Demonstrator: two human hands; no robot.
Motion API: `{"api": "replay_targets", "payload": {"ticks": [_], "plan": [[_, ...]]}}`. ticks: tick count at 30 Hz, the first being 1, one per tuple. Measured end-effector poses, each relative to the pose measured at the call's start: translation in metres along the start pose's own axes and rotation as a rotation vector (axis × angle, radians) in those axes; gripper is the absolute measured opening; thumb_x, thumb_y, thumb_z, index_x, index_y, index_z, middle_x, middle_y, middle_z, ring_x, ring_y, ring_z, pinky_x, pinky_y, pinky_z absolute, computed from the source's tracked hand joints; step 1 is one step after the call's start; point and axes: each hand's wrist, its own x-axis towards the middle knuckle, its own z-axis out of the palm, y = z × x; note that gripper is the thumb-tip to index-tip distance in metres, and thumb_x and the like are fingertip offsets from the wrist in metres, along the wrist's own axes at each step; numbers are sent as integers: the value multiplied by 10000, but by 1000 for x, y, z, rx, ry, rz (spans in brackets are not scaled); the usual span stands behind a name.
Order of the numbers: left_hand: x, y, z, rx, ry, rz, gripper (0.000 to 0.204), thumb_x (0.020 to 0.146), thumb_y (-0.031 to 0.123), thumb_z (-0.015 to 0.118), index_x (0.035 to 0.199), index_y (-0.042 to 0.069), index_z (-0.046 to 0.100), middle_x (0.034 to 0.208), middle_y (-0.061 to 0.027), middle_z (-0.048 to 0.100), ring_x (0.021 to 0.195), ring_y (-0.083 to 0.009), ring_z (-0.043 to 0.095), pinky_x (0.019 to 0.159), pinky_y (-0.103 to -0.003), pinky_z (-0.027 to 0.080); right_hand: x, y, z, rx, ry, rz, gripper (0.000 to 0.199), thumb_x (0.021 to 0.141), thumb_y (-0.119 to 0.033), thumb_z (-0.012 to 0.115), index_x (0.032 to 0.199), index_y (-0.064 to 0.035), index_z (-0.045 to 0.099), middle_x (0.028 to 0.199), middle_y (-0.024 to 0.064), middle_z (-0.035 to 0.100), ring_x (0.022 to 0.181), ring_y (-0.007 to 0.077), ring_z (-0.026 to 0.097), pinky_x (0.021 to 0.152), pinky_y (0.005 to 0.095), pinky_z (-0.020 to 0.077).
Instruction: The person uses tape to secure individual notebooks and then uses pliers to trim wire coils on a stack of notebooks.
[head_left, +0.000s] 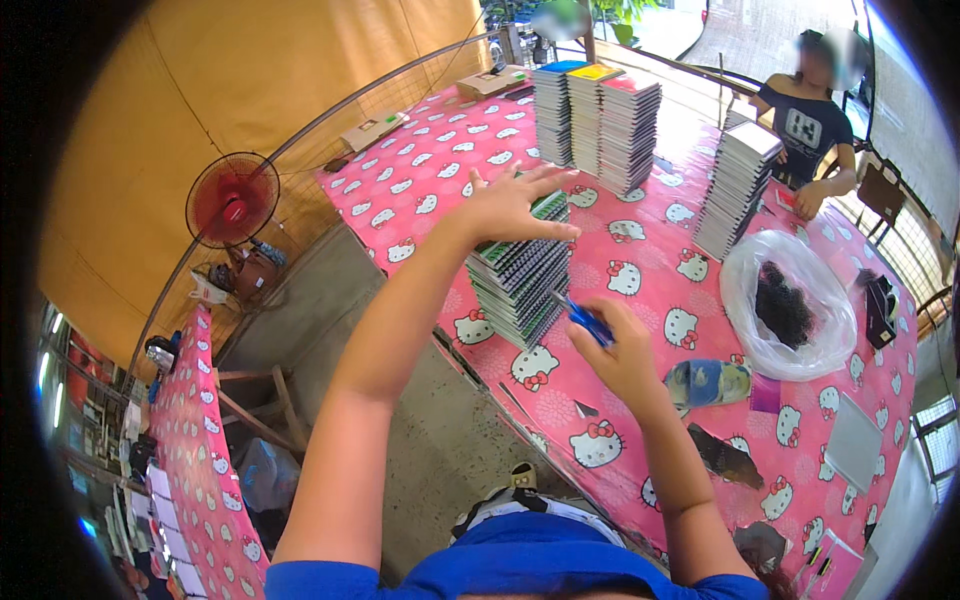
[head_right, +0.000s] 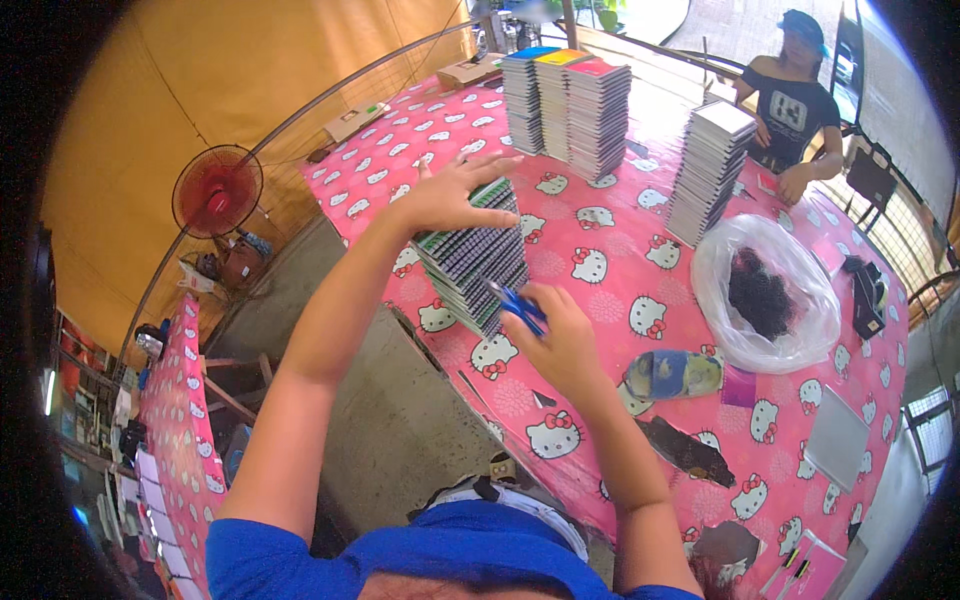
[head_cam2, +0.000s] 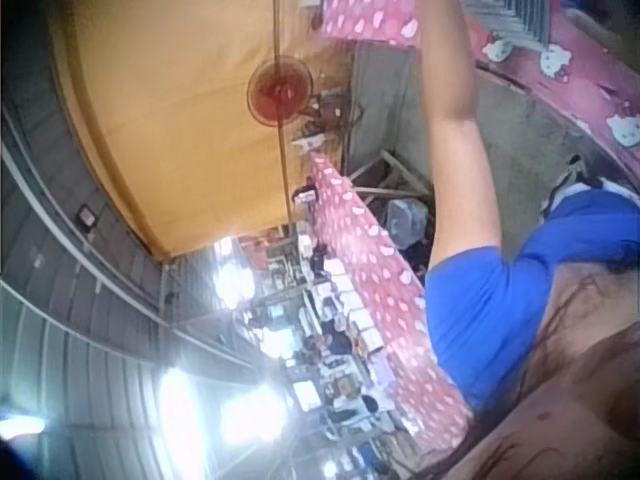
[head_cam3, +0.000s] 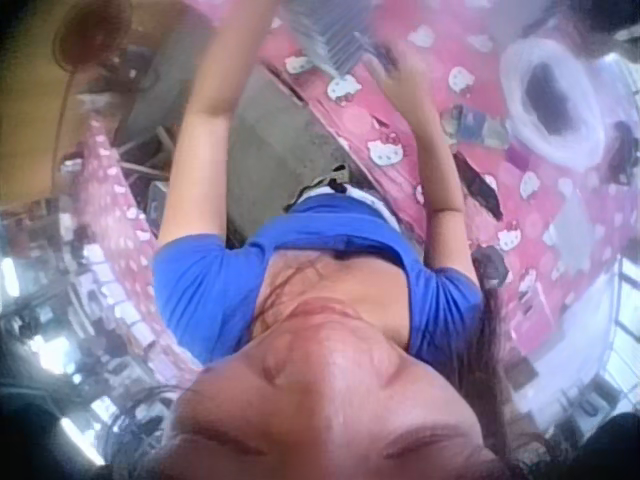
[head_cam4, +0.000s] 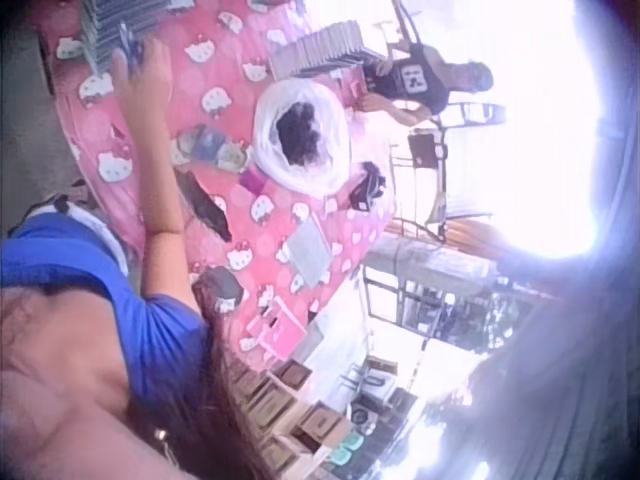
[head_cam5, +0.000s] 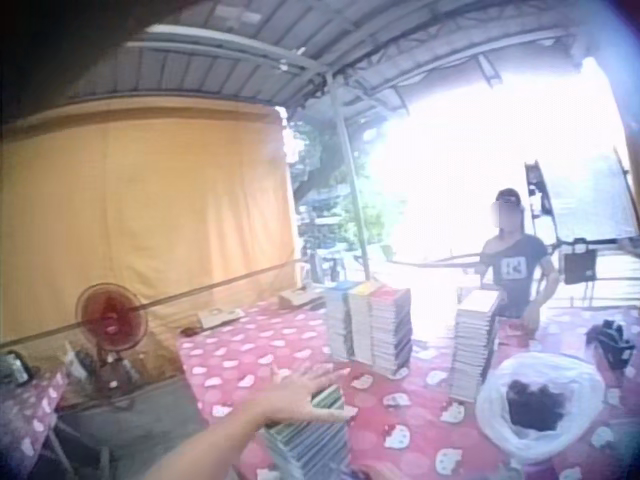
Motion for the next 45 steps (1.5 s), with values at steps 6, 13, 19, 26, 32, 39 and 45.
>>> {"api": "replay_targets", "payload": {"ticks": [6, 13, 19, 26, 32, 39, 45], "plan": [[4, -26, 13, -197, -68, 71, 707, 798, 600, 557, 1432, 371, 342, 1540, -12, 246, 1417, -413, 117, 1008, -753, 84, 40, -4, 28, -290, 109, -311, 408, 750, -305, 737, 1052, -67, 599, 945, 105, 573, 876, 290, 558, 811, 428, 414], [5, -28, 15, -159, -60, 52, 691, 772, 590, 551, 1412, 417, 354, 1538, -15, 252, 1406, -409, 174, 1032, -723, 121, 55, -7, 35, -144, -25, -202, 342, 786, -305, 710, 975, -34, 620, 870, 92, 592, 811, 257, 599, 711, 389, 461], [0, -19, 12, -72, -84, 56, 871, 637, 514, 685, 1423, 429, 320, 1548, -4, 228, 1404, -409, 184, 1020, -732, 123, 76, 5, 17, 745, -642, 741, 369, 883, -346, 641, 886, 22, 629, 730, 53, 644, 637, 152, 630, 570, 311, 492], [2, -31, 12, -245, -71, 102, 851, 620, 351, 677, 1418, 327, 385, 1525, -58, 284, 1395, -468, 136, 1092, -638, 140, 49, 9, 33, -226, 88, -342, 411, 743, -267, 757, 1036, -23, 602, 956, 139, 615, 880, 286, 602, 772, 402, 472], [7, -34, 16, -263, -33, 172, 834, 620, 356, 672, 1408, 302, 406, 1511, -88, 305, 1383, -488, 141, 1121, -576, 173, 63, 25, 29, 599, -461, 492, 413, 800, -299, 750, 1016, 20, 600, 792, 106, 657, 727, 203, 644, 677, 301, 517], [1, -33, 12, -239, -79, 142, 860, 589, 310, 672, 1405, 290, 403, 1504, -98, 313, 1391, -466, 147, 1135, -533, 180, 44, 30, 42, 63, -93, -119, 417, 751, -305, 764, 1018, -20, 616, 880, 114, 635, 804, 252, 635, 704, 379, 510], [5, -36, 12, -315, -65, 189, 846, 581, 275, 653, 1395, 276, 422, 1490, -111, 335, 1389, -457, 164, 1144, -523, 152, 45, 19, 48, -45, -20, -149, 400, 665, -251, 797, 966, -55, 621, 902, 98, 607, 855, 283, 598, 775, 391, 463]]}}
